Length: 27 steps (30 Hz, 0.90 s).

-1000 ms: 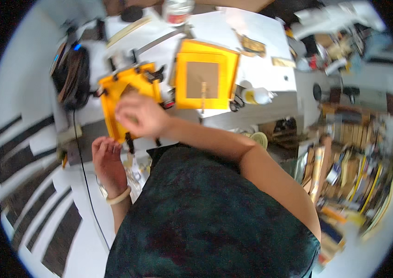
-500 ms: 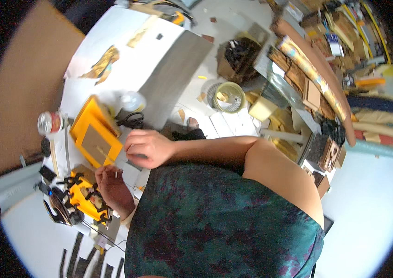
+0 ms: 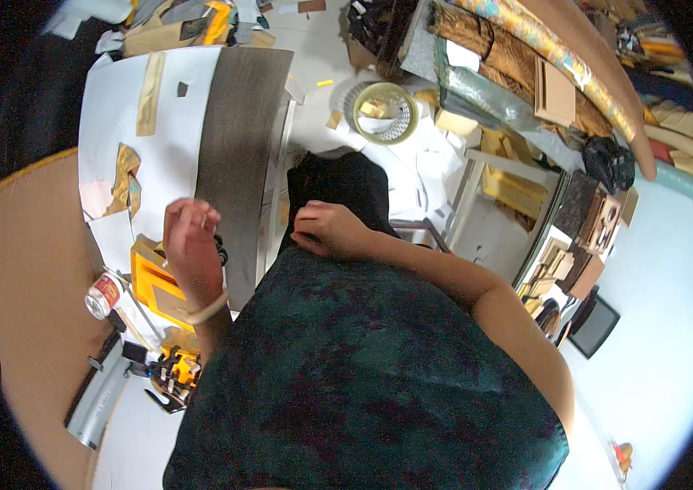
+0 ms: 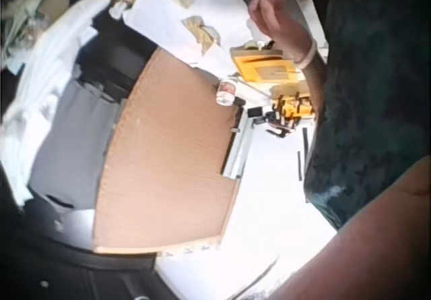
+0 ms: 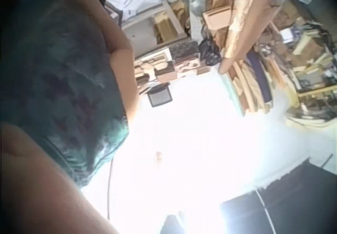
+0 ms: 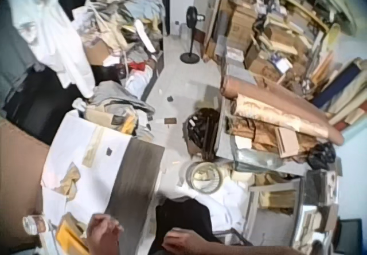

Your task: The person places a printed image into a yellow frame, then secures it using multiple black clamps. They retrieve clamps from a nearby container, attach them to the frame edges, and later retrieve a backing board from a shelf to complete the assembly.

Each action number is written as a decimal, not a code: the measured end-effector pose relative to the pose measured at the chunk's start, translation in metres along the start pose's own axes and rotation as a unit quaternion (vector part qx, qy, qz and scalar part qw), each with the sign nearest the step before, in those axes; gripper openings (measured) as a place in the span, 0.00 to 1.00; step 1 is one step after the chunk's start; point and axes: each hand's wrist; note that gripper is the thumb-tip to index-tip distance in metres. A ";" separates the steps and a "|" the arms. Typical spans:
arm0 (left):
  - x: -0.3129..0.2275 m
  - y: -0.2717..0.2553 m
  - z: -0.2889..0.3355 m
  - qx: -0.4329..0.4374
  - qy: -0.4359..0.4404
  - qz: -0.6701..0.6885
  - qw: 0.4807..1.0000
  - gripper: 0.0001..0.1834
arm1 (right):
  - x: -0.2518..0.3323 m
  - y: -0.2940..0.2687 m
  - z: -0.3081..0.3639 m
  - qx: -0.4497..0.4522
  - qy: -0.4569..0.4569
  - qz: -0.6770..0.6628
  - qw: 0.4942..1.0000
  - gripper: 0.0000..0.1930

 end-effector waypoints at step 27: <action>0.098 0.111 -0.354 0.159 0.205 -0.383 0.887 0.08 | -0.157 -0.085 -0.149 -0.093 0.209 0.171 0.958 0.06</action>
Point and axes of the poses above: each hand's wrist, its own z-axis away from the middle knuckle, its own y-axis out of the palm, x = y × z, and after that the axes turned 9 degrees about -z, right-handed
